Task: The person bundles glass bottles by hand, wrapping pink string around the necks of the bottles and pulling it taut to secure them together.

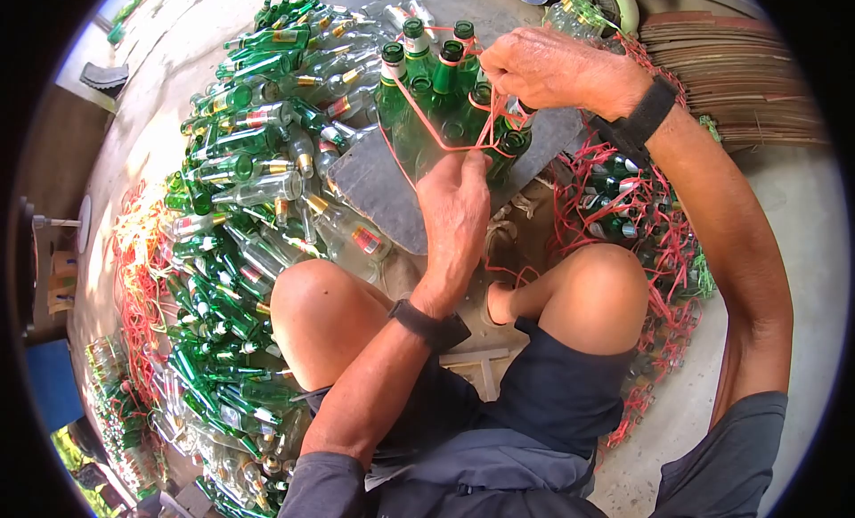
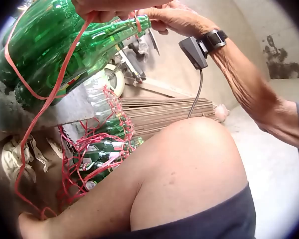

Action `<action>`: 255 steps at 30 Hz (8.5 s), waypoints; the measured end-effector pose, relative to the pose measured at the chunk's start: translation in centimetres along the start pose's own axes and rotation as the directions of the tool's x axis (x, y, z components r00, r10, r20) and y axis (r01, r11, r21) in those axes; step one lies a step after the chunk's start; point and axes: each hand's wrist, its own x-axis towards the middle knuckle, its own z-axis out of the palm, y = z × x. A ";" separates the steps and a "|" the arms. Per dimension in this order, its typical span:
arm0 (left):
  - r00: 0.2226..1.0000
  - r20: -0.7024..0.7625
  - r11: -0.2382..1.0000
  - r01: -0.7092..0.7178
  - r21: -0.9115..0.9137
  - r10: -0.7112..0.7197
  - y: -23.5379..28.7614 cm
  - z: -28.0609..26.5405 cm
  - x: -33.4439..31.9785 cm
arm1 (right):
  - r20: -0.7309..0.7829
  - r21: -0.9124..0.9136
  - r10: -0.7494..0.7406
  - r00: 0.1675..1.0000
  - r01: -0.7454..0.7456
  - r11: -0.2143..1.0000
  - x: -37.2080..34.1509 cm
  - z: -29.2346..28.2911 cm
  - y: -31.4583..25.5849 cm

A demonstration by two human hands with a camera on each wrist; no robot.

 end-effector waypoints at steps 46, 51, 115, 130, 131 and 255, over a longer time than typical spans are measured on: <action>0.999 -0.051 0.996 -0.015 -0.085 0.010 -0.2 1.2 -0.5 | 0.276 0.207 0.160 0.948 -0.222 0.953 4.5 0.7 0.1; 0.999 -0.047 0.999 0.004 -0.050 -0.007 -0.8 0.7 -0.1 | 0.344 0.236 0.148 0.927 -0.238 0.942 4.7 -0.7 -0.5; 0.773 0.443 0.316 -0.605 0.731 0.455 6.0 -5.6 3.5 | -0.447 0.434 0.450 0.773 -0.252 0.865 -4.2 8.3 -8.2; 0.689 0.679 0.321 -0.722 0.613 0.254 9.1 -4.5 10.6 | -0.393 0.416 0.449 0.803 -0.280 0.865 -4.1 7.8 -8.4; 0.691 0.678 0.322 -0.720 0.614 0.251 8.9 -4.8 11.0 | -0.426 0.402 0.442 0.789 -0.272 0.874 -4.0 7.9 -8.5; 0.982 -0.115 0.963 -0.120 0.243 0.151 -1.8 -0.3 1.8 | 0.024 -0.243 -0.113 0.993 0.116 0.963 -2.7 0.9 -4.7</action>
